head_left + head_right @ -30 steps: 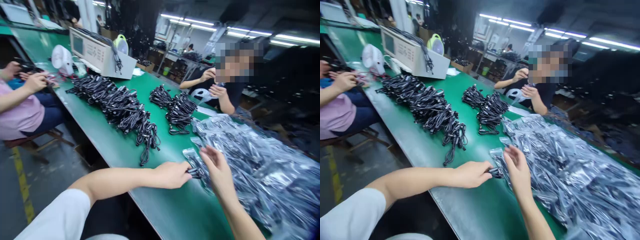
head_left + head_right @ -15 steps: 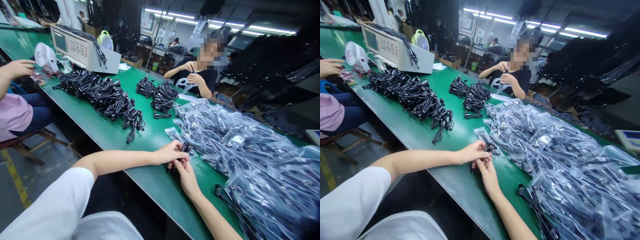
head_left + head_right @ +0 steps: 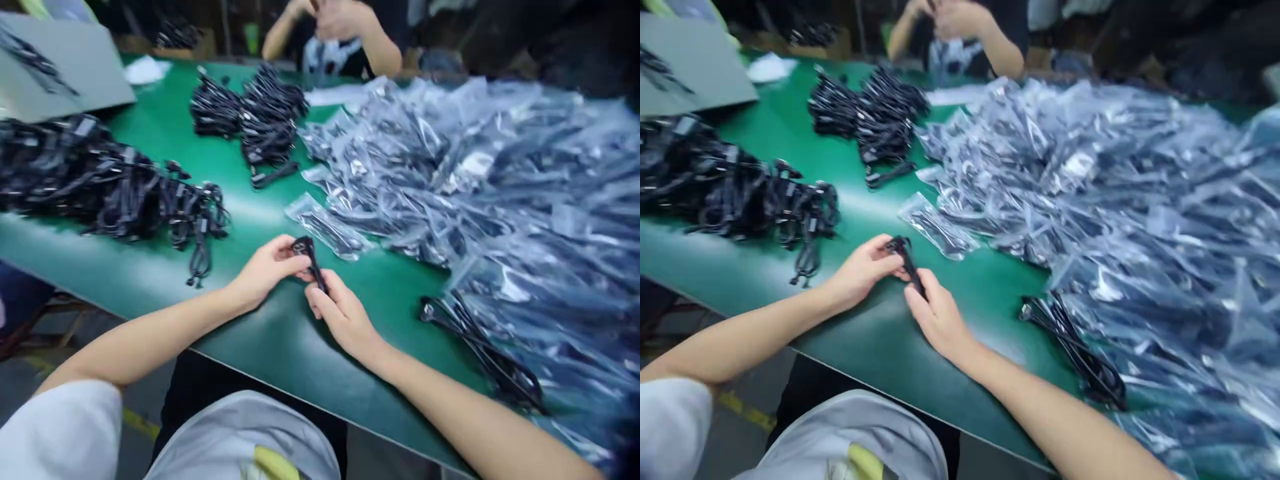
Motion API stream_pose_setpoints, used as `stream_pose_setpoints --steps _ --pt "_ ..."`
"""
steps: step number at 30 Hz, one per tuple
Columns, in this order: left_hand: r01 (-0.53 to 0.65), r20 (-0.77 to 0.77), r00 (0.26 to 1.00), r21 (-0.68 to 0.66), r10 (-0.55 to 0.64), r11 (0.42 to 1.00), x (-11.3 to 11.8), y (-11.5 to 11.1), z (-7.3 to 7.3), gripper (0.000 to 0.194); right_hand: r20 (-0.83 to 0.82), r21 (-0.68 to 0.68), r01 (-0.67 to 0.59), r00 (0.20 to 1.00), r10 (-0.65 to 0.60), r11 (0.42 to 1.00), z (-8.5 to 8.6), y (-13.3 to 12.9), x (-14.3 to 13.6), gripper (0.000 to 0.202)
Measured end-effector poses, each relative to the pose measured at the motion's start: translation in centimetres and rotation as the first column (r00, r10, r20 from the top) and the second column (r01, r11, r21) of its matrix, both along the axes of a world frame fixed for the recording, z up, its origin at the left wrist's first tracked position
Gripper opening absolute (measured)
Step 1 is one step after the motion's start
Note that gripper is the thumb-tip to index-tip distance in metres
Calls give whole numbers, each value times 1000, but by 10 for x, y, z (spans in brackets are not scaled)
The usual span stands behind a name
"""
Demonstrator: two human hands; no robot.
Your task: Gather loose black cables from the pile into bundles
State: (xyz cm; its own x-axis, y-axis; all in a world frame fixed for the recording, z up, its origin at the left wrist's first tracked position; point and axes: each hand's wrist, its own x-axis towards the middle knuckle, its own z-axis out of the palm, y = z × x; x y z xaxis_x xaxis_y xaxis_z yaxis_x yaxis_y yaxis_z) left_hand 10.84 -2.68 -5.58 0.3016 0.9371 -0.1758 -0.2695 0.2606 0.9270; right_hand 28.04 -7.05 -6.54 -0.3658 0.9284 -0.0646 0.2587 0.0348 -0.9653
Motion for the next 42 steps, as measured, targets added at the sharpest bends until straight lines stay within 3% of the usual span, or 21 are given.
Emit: stream_pose_setpoints --steps 5,16,31,38,42 --pt "-57 -62 997 -37 55 998 -7 3 10 33 -90 -85 -87 993 80 993 6 4 1 15" --pt "-84 -60 995 -131 77 988 -6 1 12 32 -55 -110 -66 997 61 992 6 4 2 15" --pt "-108 -80 992 -81 102 991 -4 -1 8 29 -172 -270 -74 985 28 960 6 1 0 22" --pt "-135 -48 990 -109 130 985 -7 2 8 47 -224 -336 -90 975 13 938 5 -1 0 26" --pt "-88 -41 996 -87 85 992 -9 1 11 39 -265 -380 -111 964 7 918 9 3 3 26"
